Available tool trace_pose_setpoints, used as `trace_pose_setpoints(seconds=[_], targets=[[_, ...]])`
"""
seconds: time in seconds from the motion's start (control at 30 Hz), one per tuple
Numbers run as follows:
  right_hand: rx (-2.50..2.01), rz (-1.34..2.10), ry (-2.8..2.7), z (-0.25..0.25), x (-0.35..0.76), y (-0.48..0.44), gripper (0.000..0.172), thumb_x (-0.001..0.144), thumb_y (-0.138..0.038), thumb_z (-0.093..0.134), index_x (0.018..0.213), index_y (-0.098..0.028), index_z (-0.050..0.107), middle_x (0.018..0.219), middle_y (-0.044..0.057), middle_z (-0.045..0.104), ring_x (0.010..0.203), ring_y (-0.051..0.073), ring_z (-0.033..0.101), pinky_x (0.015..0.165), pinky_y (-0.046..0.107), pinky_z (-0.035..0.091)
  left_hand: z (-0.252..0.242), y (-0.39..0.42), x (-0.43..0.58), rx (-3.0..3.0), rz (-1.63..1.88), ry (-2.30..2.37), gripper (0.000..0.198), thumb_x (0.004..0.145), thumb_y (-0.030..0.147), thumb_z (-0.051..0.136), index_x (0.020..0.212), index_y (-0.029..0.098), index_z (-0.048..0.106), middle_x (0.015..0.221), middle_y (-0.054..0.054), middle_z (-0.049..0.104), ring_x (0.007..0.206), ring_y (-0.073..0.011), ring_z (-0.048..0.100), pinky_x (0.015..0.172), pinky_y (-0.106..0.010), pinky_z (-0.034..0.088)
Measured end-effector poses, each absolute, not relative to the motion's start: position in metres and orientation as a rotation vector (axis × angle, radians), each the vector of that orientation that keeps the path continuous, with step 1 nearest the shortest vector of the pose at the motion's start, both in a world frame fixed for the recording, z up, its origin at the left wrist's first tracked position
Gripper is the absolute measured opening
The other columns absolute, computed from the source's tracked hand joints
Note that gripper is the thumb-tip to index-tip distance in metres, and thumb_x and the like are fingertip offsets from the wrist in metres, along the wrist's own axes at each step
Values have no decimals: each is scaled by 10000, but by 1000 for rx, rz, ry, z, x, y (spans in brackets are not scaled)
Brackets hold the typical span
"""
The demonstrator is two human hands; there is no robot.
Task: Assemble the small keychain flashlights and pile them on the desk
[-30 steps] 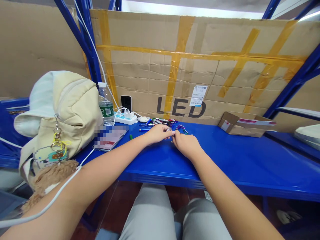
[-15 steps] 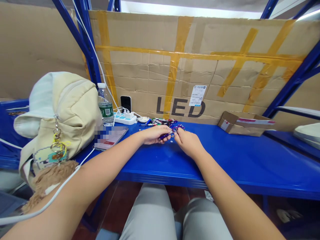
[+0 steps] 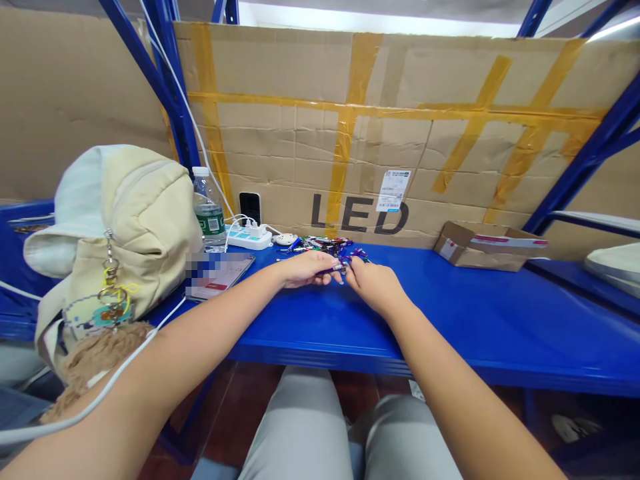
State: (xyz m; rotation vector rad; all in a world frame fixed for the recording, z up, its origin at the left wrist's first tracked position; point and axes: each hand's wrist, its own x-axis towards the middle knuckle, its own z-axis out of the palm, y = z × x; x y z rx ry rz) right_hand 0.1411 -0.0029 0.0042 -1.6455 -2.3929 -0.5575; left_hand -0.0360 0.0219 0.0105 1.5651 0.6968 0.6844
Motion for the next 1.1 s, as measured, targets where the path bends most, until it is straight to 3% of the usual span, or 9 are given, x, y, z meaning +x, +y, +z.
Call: trace_pose_setpoints(seconds=[0.53,0.77,0.9,1.0,1.1], targets=[[-1655,-413,-2435,5,142,-3,303,929,-339,285,993,-159,520,898,113,674,811,234,649,694,293,433,1,27,-29,1539,852,779,342,811,457,557,789,119,508,659,-2,574,490,-41,471,468,-171,307],[-1625,-125,-2266,0,148,4,286,919,-383,311,1049,-195,483,936,91,663,844,236,626,647,280,403,11,35,-37,1330,944,863,230,875,338,501,765,137,478,625,22,502,420,-18,391,388,-123,290],[-1624,61,-2202,-4,155,10,260,897,-367,369,1080,-215,472,1004,79,649,889,228,606,666,277,387,16,49,-56,1121,1046,1097,177,905,241,436,785,126,497,635,-3,524,413,-29,423,337,-112,276],[-1601,115,-2202,-6,156,12,251,894,-364,370,1064,-221,486,986,71,650,877,220,597,672,275,378,17,57,-67,984,1151,1082,192,928,238,376,845,121,504,763,-61,599,545,-68,562,404,-129,405],[-1584,165,-2219,-8,155,14,243,885,-369,385,1030,-217,507,943,67,654,842,209,594,661,269,370,14,63,-72,900,1223,976,239,940,294,345,1001,117,494,1001,-133,611,787,-127,639,612,-204,535]])
